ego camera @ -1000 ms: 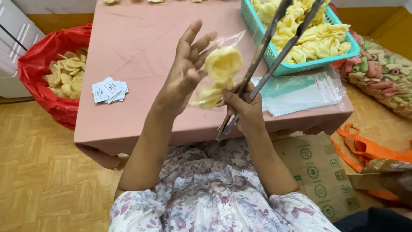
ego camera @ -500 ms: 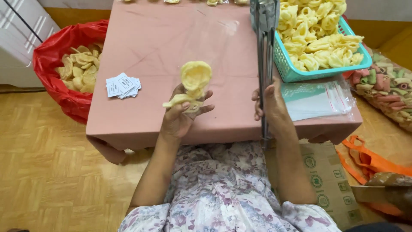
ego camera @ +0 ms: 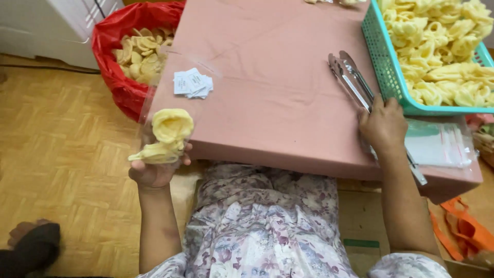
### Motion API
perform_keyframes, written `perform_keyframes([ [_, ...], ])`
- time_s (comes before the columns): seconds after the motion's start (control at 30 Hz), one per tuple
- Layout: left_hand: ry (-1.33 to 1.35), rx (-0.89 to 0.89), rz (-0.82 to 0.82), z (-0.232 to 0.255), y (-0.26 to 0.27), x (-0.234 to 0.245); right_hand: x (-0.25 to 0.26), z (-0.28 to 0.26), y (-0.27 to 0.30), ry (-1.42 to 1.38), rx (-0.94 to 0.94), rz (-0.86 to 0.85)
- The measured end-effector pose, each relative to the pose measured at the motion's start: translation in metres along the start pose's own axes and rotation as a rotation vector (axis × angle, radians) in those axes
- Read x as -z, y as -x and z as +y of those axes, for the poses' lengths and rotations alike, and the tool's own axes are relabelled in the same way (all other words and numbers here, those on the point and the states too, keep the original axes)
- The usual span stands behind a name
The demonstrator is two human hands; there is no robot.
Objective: Manually packaging individual snacks into small plastic bags and adding labels.
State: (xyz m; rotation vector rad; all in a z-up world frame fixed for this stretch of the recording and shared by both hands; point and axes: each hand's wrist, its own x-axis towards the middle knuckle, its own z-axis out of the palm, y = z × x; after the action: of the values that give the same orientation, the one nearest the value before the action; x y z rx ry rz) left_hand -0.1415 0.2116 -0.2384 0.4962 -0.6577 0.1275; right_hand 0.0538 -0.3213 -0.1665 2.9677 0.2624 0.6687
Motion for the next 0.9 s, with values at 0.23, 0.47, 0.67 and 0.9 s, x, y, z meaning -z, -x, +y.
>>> perform_keyframes([
  [0.23,-0.092,-0.071,0.18,0.027,0.032,-0.001,0.043,-0.148,-0.058,-0.304,0.403,0.113],
  [0.47,-0.017,-0.217,0.287,0.014,0.001,-0.076,-0.015,-0.359,-0.121,-0.968,0.499,-0.21],
  [0.67,0.089,-0.178,0.348,0.015,0.02,-0.066,-0.039,-0.383,-0.148,-0.974,0.475,-0.343],
  [0.9,0.034,-0.146,0.312,0.0,0.038,-0.039,-0.027,-0.363,-0.152,-1.22,0.365,-0.366],
])
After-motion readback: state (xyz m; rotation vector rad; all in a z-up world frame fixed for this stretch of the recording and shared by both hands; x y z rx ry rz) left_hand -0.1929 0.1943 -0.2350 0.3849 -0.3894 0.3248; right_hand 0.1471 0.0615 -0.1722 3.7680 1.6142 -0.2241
